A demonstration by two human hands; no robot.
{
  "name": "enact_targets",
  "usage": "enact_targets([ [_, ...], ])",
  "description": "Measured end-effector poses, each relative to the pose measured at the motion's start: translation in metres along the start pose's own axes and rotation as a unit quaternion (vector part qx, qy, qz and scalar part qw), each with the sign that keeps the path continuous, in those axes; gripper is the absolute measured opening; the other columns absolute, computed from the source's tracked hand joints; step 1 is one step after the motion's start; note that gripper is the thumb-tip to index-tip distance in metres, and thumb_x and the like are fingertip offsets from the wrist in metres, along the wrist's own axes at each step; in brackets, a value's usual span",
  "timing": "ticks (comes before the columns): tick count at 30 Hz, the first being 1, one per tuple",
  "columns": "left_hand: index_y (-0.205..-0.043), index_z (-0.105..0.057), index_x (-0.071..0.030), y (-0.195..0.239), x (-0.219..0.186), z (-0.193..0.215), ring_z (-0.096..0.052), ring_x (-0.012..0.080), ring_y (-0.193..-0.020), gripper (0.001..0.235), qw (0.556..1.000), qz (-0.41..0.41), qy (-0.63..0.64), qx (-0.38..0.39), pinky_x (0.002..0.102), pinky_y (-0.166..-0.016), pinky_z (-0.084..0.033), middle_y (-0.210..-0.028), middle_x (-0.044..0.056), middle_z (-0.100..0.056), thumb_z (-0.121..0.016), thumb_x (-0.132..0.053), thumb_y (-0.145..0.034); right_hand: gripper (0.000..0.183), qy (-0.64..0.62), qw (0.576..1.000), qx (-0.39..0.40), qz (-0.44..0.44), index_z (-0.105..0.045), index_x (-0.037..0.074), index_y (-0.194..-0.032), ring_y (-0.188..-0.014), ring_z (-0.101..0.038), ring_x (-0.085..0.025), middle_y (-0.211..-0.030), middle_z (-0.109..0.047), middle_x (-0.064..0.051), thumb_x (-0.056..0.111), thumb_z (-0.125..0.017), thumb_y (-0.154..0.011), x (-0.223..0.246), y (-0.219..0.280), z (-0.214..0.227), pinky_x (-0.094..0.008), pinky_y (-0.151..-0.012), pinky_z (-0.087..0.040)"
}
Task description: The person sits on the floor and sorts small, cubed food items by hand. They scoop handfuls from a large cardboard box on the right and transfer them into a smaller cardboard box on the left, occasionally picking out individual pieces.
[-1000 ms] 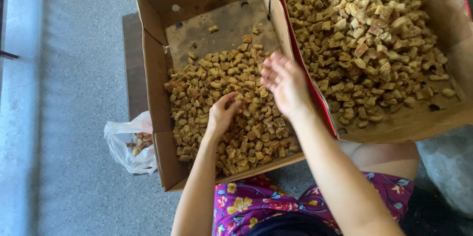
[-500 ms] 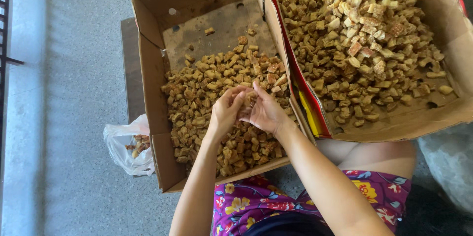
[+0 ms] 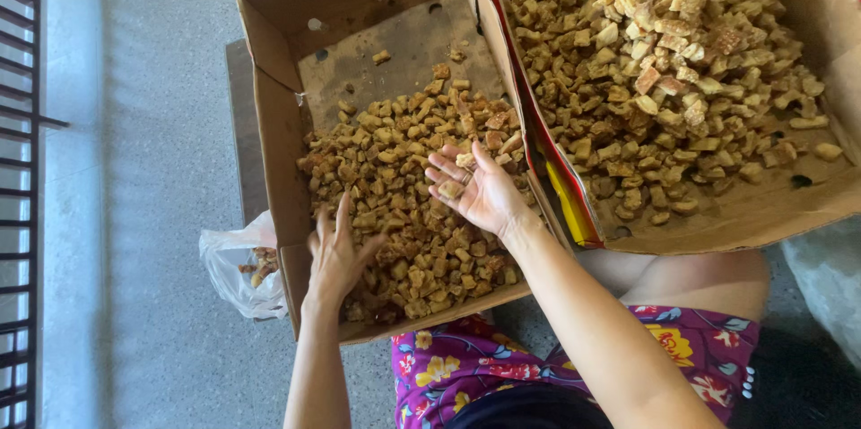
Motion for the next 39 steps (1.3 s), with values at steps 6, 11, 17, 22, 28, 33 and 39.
enact_targets([
  [6, -0.158, -0.019, -0.033, 0.022, -0.025, -0.04, -0.016, 0.0606, -0.139, 0.098, 0.964, 0.139, 0.095, 0.204, 0.073, -0.101, -0.035, -0.159, 0.031, -0.01, -0.074, -0.064, -0.083, 0.06, 0.024, 0.999, -0.029, 0.031, -0.058, 0.005, -0.125, -0.118, -0.064, -0.035, -0.124, -0.067, -0.017, 0.058, -0.048, -0.099, 0.007, 0.001, -0.001, -0.052, -0.102, -0.052],
  [11, -0.141, -0.045, -0.021, -0.005, -0.066, -0.051, -0.038, 0.0578, -0.124, 0.076, 0.988, 0.046, 0.141, 0.036, 0.066, -0.084, -0.053, -0.14, 0.028, -0.042, -0.082, -0.04, -0.078, 0.056, 0.044, 0.997, -0.044, 0.05, -0.06, 0.008, -0.121, -0.111, -0.064, -0.032, -0.117, -0.068, -0.015, 0.057, -0.056, -0.095, 0.013, 0.006, -0.002, -0.054, -0.101, -0.053],
  [17, -0.133, -0.062, -0.02, -0.009, -0.051, -0.057, -0.056, 0.0461, -0.106, 0.057, 0.972, 0.042, 0.229, -0.028, 0.052, -0.091, -0.053, -0.122, 0.026, -0.057, -0.081, -0.019, -0.079, 0.04, 0.032, 0.994, -0.056, 0.087, -0.062, 0.012, -0.115, -0.108, -0.063, -0.029, -0.114, -0.067, -0.012, 0.047, -0.065, -0.096, 0.025, 0.006, 0.007, -0.052, -0.1, -0.053],
  [22, -0.131, -0.065, -0.018, -0.036, -0.045, -0.034, -0.071, 0.0279, -0.09, 0.038, 0.86, 0.113, 0.489, 0.089, 0.042, -0.078, -0.061, -0.114, 0.016, -0.075, -0.064, -0.023, -0.094, 0.038, 0.039, 0.995, -0.069, 0.068, -0.061, 0.015, -0.115, -0.109, -0.064, -0.028, -0.112, -0.068, -0.01, 0.049, -0.06, -0.097, 0.023, 0.008, 0.006, -0.054, -0.099, -0.051],
  [28, -0.135, -0.061, -0.013, -0.071, -0.115, 0.054, -0.074, 0.024, -0.106, 0.041, 0.782, -0.057, 0.608, 0.127, 0.039, -0.085, -0.065, -0.128, 0.014, -0.071, -0.06, -0.016, -0.094, 0.057, 0.08, 0.993, -0.075, 0.033, -0.065, 0.018, -0.127, -0.104, -0.061, -0.028, -0.104, -0.064, -0.012, 0.062, -0.045, -0.096, 0.015, 0.01, 0.003, -0.06, -0.1, -0.049],
  [33, -0.137, -0.06, -0.015, -0.078, -0.129, 0.085, -0.073, 0.0261, -0.102, 0.06, 0.809, -0.029, 0.568, 0.146, 0.044, -0.08, -0.067, -0.132, 0.01, -0.065, -0.041, 0.004, -0.082, 0.066, 0.075, 0.997, -0.004, 0.036, -0.062, 0.007, -0.128, -0.117, -0.064, -0.035, -0.123, -0.068, -0.018, 0.065, -0.051, -0.098, 0.013, 0.001, 0.005, -0.059, -0.104, -0.051],
  [39, -0.134, -0.061, -0.011, -0.086, -0.095, 0.091, -0.075, 0.0279, -0.103, 0.047, 0.887, -0.002, 0.461, 0.005, 0.042, -0.088, -0.063, -0.129, 0.014, -0.067, -0.04, 0.0, -0.094, 0.055, 0.025, 0.998, 0.034, 0.04, -0.06, 0.015, -0.135, -0.12, -0.062, -0.035, -0.132, -0.065, -0.013, 0.055, -0.057, -0.097, 0.013, 0.005, -0.014, -0.059, -0.104, -0.051],
])
Point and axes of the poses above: each hand's wrist, its own y-axis away from the middle knuckle, its own z-axis out of the back of the hand, x = y × z, the point moved 10 cm from there along -y, towards the middle knuckle
